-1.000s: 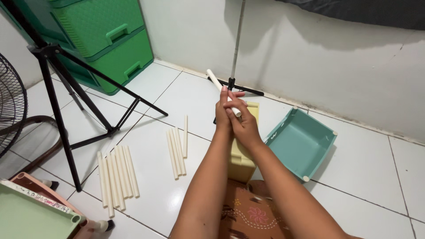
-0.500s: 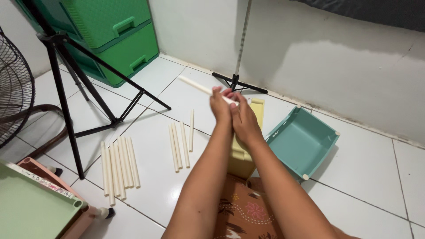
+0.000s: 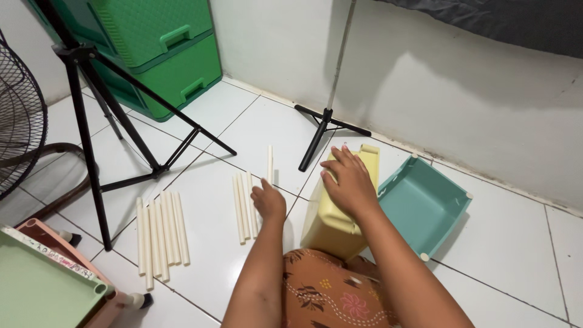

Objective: The person assembles a set of colorful plastic storage bins by inserting white plastic rods into the corner holes of each bin. They handle green, yellow, teal, and pink bins, stacking them after inserting the rods.

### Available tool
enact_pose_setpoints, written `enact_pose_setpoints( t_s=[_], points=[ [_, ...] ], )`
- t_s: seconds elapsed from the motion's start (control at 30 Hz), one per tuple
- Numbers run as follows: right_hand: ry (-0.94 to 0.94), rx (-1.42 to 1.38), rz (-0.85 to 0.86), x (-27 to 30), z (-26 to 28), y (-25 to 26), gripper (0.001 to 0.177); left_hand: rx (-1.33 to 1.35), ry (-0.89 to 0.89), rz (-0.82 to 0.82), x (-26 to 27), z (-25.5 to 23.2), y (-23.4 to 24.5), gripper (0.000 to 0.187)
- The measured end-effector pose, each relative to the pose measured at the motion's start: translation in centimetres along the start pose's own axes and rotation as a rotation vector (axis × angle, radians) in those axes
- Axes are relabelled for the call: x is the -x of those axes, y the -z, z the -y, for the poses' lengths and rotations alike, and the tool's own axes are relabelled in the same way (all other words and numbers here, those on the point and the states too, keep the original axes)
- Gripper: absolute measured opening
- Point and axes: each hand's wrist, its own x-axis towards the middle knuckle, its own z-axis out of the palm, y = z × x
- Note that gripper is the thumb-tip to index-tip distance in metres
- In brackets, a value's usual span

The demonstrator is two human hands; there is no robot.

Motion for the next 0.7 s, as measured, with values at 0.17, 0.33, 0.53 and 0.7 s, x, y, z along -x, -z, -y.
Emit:
enact_pose_setpoints(
  t_s=[0.17,0.33,0.53,0.7],
  points=[
    [-0.001,0.041,0.027,-0.6,1.0,-0.5,0.032,-0.203,0.062,0.152,1.6,1.1,1.4,0.063],
    [0.012,0.052,0.052,-1.2,2.0,-1.3,0.031,-0.505,-0.159,0.428,3.1,2.3,3.5,0.063],
    [0.003,0.051,0.076,-1.7,2.6,-1.4,0.029,-0.52,-0.127,0.337,2.9,6.2,2.3,0.063],
    [0.025,0.029,0.051,-1.5,2.1,-1.1,0.029,-0.484,-0.117,0.231,2.6,8.5,2.3,0.061]
  ],
)
